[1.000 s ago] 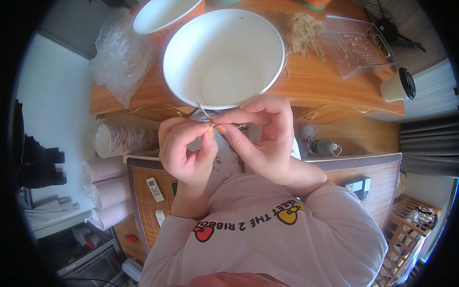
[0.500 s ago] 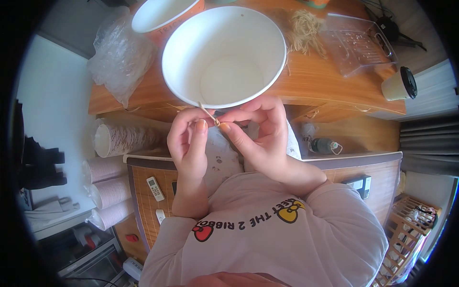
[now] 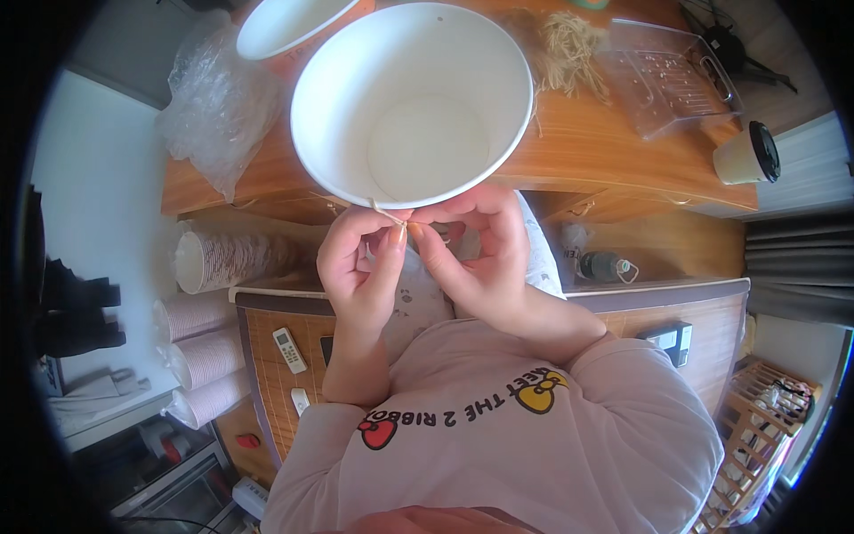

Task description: The person is manually threading and tying thin strings onto paper buckets to create handles.

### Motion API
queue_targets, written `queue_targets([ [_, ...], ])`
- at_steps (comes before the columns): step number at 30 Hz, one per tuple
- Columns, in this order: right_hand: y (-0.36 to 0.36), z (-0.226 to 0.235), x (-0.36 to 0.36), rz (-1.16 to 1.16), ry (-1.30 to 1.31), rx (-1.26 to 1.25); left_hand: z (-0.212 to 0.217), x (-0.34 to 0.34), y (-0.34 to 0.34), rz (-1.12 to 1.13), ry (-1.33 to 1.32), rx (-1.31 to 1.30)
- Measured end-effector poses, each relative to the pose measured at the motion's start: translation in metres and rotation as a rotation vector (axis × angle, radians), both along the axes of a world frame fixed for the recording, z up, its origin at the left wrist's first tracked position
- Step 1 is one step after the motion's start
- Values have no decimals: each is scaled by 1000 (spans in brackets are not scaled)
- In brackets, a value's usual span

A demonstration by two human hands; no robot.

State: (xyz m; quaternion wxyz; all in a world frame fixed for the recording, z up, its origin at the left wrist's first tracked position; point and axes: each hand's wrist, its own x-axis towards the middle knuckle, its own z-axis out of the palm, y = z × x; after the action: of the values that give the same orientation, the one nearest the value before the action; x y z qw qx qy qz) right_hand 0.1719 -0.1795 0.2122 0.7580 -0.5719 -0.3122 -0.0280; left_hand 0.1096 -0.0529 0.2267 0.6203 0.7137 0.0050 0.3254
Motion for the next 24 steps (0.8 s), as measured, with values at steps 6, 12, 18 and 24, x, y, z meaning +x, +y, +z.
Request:
queue_targets([
  [6, -1, -1, 2, -64, -95, -72, -2, -1, 0, 70, 41, 126],
  [12, -6, -2, 2, 62, -51, -62, 7, -3, 4, 11, 67, 72],
  [18, -8, 0, -1, 228, -8, 7, 12, -2, 1, -122, 44, -208],
  [24, -10, -3, 4, 276, -47, 42, 17, -2, -2, -120, 70, -397],
])
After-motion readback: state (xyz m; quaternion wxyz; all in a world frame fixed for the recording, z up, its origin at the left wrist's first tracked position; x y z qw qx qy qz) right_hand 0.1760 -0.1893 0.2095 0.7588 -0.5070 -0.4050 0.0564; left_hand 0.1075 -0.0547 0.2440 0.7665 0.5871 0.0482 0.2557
